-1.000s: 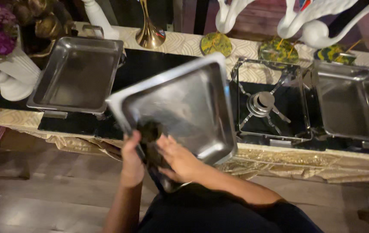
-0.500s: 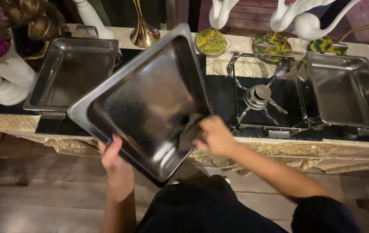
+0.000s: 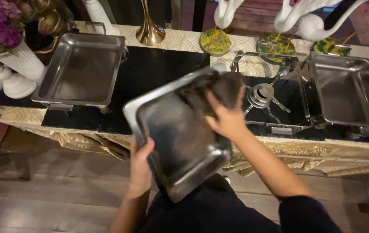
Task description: The person wipes down metal trays and the surface of a buffet station using a cloth, then places the trays back onto the heating units.
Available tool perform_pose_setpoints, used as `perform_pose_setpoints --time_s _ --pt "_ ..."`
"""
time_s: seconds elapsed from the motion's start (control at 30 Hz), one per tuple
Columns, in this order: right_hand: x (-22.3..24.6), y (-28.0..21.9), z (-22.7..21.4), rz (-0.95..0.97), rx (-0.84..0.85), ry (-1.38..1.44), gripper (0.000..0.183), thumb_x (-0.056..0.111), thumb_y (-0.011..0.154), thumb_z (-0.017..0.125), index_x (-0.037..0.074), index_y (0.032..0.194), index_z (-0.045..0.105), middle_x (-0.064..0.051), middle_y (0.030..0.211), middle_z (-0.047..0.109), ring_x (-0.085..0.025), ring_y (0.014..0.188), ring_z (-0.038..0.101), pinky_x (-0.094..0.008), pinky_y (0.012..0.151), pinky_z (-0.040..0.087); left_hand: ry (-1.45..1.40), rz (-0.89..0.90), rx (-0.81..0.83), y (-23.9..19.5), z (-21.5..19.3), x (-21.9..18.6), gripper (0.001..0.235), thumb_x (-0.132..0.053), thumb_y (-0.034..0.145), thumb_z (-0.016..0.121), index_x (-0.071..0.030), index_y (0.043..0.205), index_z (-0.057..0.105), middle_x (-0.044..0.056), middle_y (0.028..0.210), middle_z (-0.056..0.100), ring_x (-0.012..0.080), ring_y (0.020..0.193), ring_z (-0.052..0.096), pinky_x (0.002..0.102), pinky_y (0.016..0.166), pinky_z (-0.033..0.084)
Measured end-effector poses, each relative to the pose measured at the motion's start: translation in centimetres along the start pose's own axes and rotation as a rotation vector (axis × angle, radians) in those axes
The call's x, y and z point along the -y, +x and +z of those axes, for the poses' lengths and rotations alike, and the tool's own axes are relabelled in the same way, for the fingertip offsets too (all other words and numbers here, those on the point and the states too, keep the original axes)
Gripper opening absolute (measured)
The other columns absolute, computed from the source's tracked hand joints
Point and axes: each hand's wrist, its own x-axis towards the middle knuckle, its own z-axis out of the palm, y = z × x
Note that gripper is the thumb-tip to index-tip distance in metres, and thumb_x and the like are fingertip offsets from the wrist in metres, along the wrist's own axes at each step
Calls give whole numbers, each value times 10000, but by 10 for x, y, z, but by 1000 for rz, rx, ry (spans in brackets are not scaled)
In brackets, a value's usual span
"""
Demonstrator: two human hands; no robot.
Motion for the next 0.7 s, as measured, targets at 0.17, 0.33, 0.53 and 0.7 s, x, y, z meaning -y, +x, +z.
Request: perform_pose_setpoints --time_s 0.17,0.33,0.53,0.7 --pt "1 -18 12 62 371 -199 701 612 982 692 -9 1285 574 -391 1418 461 -580 1436 312 -720 1271 117 60 56 174 -3 -4 15 444 -156 931 680 -77 1353 565 -25 1084 564 117 1012 530 272 899 421" --pt "35 -29 13 405 -8 237 923 468 997 620 -143 1591 266 -455 1577 215 -644 1458 186 -693 1202 134 -67 -2 366 25 6 43 569 -151 868 672 -66 1414 533 11 1233 647 148 1135 593 295 994 446" --pt "90 -41 -17 206 -57 367 563 272 941 626 4 1422 508 -309 1534 394 -554 1466 323 -601 1273 210 -139 -240 441 48 40 111 673 -218 866 772 -88 1454 471 69 1215 635 204 1085 601 388 959 479" --pt "92 -86 -59 311 25 428 495 228 975 658 -2 1400 551 -286 1468 510 -523 1363 473 -553 1191 372 -163 -198 676 58 75 118 650 -308 898 803 -19 1407 520 68 1277 643 209 1179 597 378 1022 477"
